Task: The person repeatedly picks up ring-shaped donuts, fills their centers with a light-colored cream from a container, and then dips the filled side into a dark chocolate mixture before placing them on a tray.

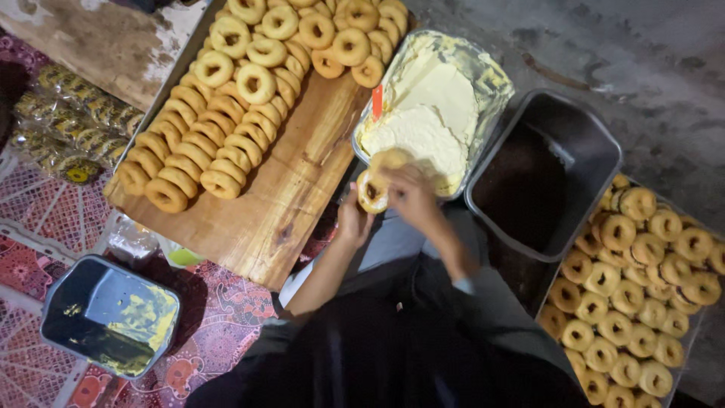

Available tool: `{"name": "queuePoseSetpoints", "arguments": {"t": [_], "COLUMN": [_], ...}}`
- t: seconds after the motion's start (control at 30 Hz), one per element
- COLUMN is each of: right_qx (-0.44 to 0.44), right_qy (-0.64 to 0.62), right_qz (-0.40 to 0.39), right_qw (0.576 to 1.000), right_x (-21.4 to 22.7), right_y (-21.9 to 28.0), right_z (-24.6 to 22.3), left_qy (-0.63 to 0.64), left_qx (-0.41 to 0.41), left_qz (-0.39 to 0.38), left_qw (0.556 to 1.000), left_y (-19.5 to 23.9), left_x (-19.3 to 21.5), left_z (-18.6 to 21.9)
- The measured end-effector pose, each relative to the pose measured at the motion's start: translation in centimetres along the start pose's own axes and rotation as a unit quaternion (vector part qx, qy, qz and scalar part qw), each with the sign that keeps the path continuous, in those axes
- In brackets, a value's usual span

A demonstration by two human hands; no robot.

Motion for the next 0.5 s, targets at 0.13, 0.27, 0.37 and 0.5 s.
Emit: {"name": "queuePoseSetpoints", "arguments": {"t": [0.13,0.27,0.37,0.5], "right_qx": [-0.08,-0.016,0.073,-0.08], "right_qy": [0.136,-0.075,-0.054,0.066], "right_qz": [-0.007,0.026,-0.003,0.072], "right_qw": [0.988,0.997,0.996,0.992], "right_x": [2.0,0.3,-0.3,1.7], "right_y": [-1.1,-0.8,-0.1,0.4], "right_z": [3.6,0.3,-2.5,1.4], "left_qy": [0.028,0.018,0.01,0.02], "left_qx": [-0.009,-0.029,-0.028,-0.005], "left_qz": [-0.015,-0.009,-0.035,-0.038], "left_qw": [0.999,0.999,0.999,0.999], "left_y": [0.8,1.3,1.5,1.8], "left_x": [-0.7,-1.2,-1.9,-1.8], "left_z": [0.1,1.6,1.1,-0.1]}}
Point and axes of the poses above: each hand's wrist, its own y-axis away from the middle knuckle, its own x-axis out of the back of the hand, z = x × y, the point moved 9 cm from there along -y, towards the middle knuckle, and after that the axes turned 14 degrees about x, right-handed, at the moved point
